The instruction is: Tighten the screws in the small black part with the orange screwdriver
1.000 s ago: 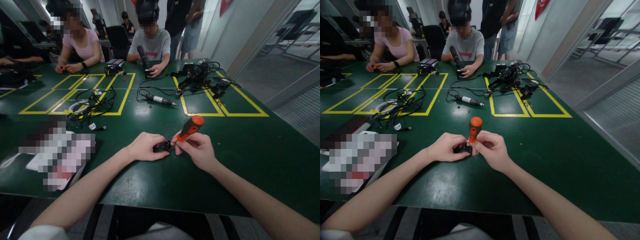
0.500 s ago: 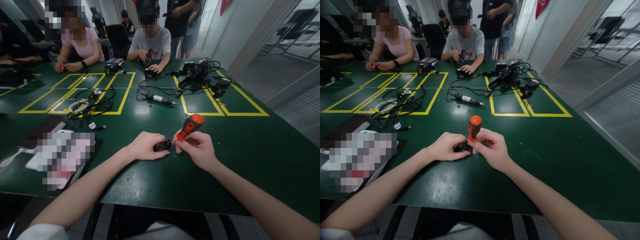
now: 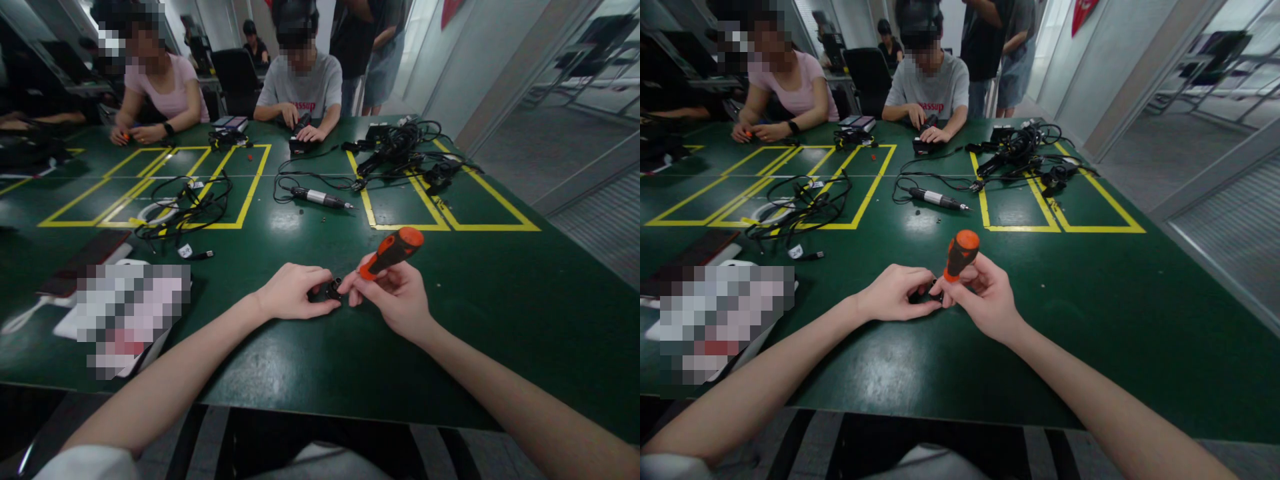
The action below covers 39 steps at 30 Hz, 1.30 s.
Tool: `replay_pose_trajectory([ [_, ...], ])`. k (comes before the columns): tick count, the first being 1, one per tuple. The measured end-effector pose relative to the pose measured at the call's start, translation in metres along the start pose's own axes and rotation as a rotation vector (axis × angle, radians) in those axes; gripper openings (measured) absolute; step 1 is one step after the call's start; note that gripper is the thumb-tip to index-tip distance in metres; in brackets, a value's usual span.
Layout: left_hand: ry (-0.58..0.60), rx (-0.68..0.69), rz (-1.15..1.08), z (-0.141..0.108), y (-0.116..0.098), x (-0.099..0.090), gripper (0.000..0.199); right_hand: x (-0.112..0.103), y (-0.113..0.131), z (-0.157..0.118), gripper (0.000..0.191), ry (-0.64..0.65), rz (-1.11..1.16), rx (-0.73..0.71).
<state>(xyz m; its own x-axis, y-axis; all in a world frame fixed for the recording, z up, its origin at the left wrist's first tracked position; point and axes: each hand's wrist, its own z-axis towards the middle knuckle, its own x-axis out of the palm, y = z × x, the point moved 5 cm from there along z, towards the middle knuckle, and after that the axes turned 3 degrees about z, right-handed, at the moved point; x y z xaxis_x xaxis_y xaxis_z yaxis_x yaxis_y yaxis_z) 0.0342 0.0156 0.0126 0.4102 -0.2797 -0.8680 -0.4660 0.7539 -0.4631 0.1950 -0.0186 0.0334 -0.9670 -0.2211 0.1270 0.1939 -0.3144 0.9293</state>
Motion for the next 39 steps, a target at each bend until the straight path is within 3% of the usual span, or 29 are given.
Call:
replay_pose_trajectory([
  [16,-0.014,-0.002,-0.013,0.0002,0.0016,0.0006,0.026,-0.0002,0.0021,0.0004,0.029,0.026,-0.013,-0.053],
  [30,-0.013,0.005,-0.004,0.0002,0.0029,0.0019,0.027,0.0017,-0.0028,0.0010,0.035,0.068,-0.035,-0.007],
  [39,-0.005,0.005,-0.006,0.0004,0.0014,0.0013,0.026,0.0016,-0.0056,-0.0010,0.023,0.066,0.034,-0.029],
])
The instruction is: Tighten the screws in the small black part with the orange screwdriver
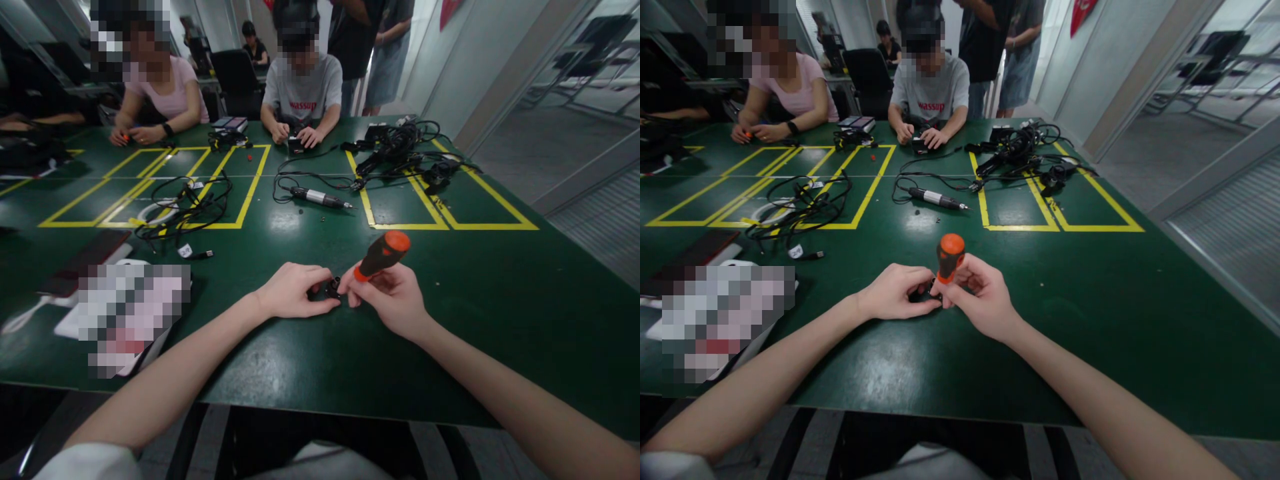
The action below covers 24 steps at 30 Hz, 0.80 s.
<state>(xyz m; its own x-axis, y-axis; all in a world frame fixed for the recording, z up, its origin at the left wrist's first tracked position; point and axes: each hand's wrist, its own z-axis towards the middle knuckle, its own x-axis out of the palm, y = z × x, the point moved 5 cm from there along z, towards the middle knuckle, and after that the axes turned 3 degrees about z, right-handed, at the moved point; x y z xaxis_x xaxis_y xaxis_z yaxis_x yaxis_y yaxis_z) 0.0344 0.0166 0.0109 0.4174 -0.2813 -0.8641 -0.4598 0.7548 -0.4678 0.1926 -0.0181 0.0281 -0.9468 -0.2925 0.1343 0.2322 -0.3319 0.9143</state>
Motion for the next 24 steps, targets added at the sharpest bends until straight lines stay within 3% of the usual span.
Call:
replay_pose_trajectory([
  [10,-0.012,0.009,-0.001,-0.0004,0.0003,0.0000,0.023,0.0018,0.0044,0.0024,0.027,0.020,0.000,-0.006],
  [18,-0.020,0.008,-0.006,-0.0005,0.0005,-0.0007,0.027,-0.0035,0.0031,0.0024,0.025,-0.042,-0.065,0.015],
  [24,-0.017,0.012,-0.008,-0.0003,0.0005,0.0002,0.025,-0.0006,0.0040,0.0038,0.028,0.006,-0.031,-0.001],
])
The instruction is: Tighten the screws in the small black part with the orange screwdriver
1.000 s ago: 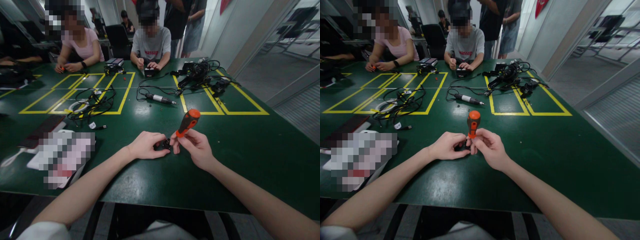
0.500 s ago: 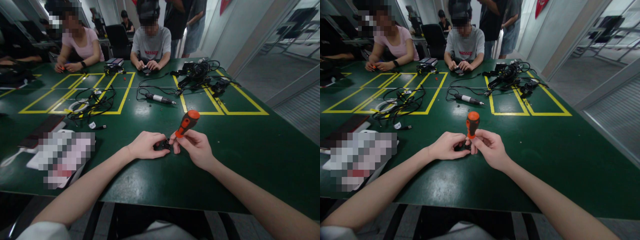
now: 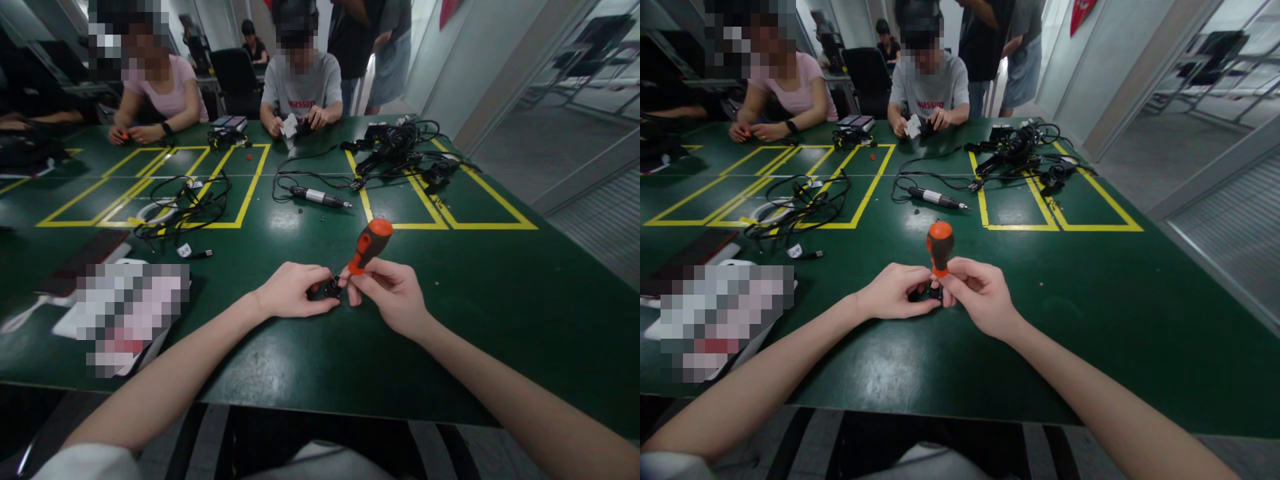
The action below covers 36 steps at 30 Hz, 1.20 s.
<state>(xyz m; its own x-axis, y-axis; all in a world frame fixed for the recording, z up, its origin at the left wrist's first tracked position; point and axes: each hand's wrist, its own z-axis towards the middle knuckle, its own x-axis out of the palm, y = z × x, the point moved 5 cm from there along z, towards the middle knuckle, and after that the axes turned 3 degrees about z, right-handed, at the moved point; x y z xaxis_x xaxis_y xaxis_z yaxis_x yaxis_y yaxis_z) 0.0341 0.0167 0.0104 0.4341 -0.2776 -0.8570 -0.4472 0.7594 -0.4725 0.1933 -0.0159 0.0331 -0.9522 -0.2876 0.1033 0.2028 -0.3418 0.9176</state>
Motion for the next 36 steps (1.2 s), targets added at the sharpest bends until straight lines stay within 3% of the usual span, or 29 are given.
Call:
replay_pose_trajectory([
  [9,0.010,-0.014,0.001,-0.0001,0.0001,-0.0002,0.025,0.0023,-0.0014,-0.0035,0.023,0.052,0.007,0.022],
  [19,0.016,-0.014,-0.010,0.0002,-0.0012,-0.0010,0.022,0.0032,-0.0014,-0.0016,0.034,0.028,-0.025,0.038],
  [29,0.029,-0.024,0.010,0.0005,-0.0001,-0.0004,0.026,-0.0003,-0.0012,-0.0017,0.024,-0.028,-0.038,-0.007],
  [32,0.027,-0.023,0.014,0.0002,0.0004,-0.0001,0.026,-0.0008,0.0046,0.0007,0.027,-0.035,-0.078,-0.045],
  [36,0.022,-0.013,0.007,0.0001,-0.0004,-0.0004,0.023,0.0015,0.0024,-0.0001,0.036,0.006,-0.065,0.013],
])
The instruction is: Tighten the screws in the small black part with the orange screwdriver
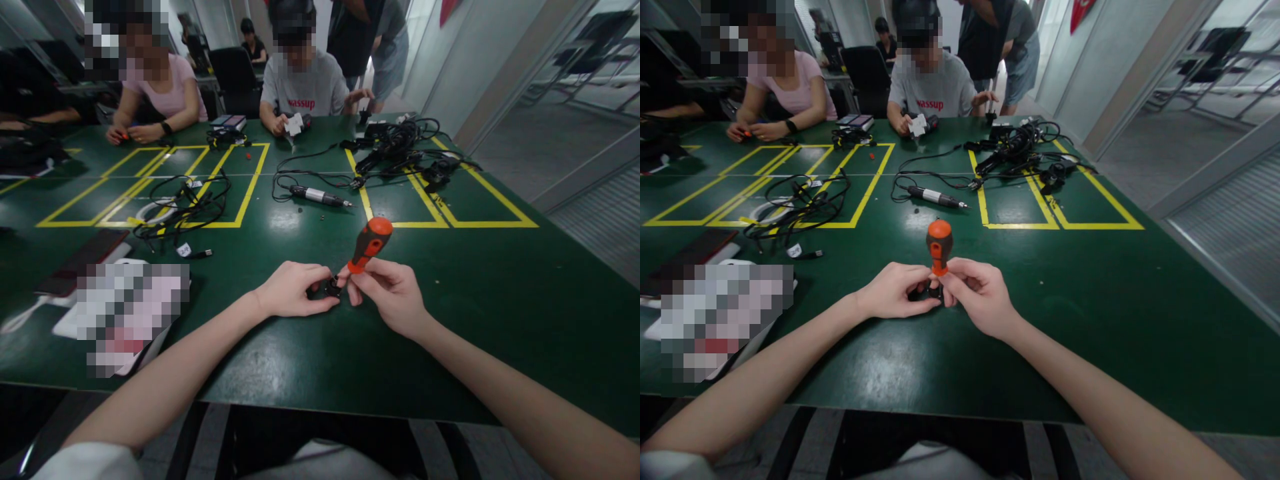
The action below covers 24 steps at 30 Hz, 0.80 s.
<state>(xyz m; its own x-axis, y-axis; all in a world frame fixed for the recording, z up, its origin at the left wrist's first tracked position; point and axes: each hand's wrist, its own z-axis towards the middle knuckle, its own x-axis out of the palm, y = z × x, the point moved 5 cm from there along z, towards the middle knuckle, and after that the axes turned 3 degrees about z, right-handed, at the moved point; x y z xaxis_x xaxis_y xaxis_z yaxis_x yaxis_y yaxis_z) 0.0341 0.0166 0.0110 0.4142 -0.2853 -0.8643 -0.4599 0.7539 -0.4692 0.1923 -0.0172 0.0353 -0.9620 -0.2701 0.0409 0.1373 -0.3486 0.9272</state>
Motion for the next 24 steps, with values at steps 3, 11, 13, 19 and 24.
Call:
replay_pose_trajectory([
  [3,-0.010,0.012,-0.008,0.0002,-0.0008,-0.0007,0.023,-0.0001,-0.0025,-0.0024,0.030,-0.010,0.040,-0.010],
  [11,-0.003,0.003,0.033,0.0005,0.0012,0.0006,0.029,-0.0048,-0.0028,-0.0011,0.028,-0.055,-0.056,-0.015],
  [13,-0.002,0.003,0.024,0.0003,0.0012,0.0003,0.027,-0.0052,0.0004,-0.0001,0.028,-0.064,-0.070,-0.045],
  [19,-0.001,-0.001,-0.012,-0.0001,-0.0001,-0.0007,0.023,0.0013,-0.0012,0.0003,0.034,0.009,0.016,0.007],
  [24,0.004,-0.011,-0.003,0.0001,0.0001,-0.0001,0.025,0.0015,-0.0048,-0.0021,0.032,0.010,0.065,0.010],
])
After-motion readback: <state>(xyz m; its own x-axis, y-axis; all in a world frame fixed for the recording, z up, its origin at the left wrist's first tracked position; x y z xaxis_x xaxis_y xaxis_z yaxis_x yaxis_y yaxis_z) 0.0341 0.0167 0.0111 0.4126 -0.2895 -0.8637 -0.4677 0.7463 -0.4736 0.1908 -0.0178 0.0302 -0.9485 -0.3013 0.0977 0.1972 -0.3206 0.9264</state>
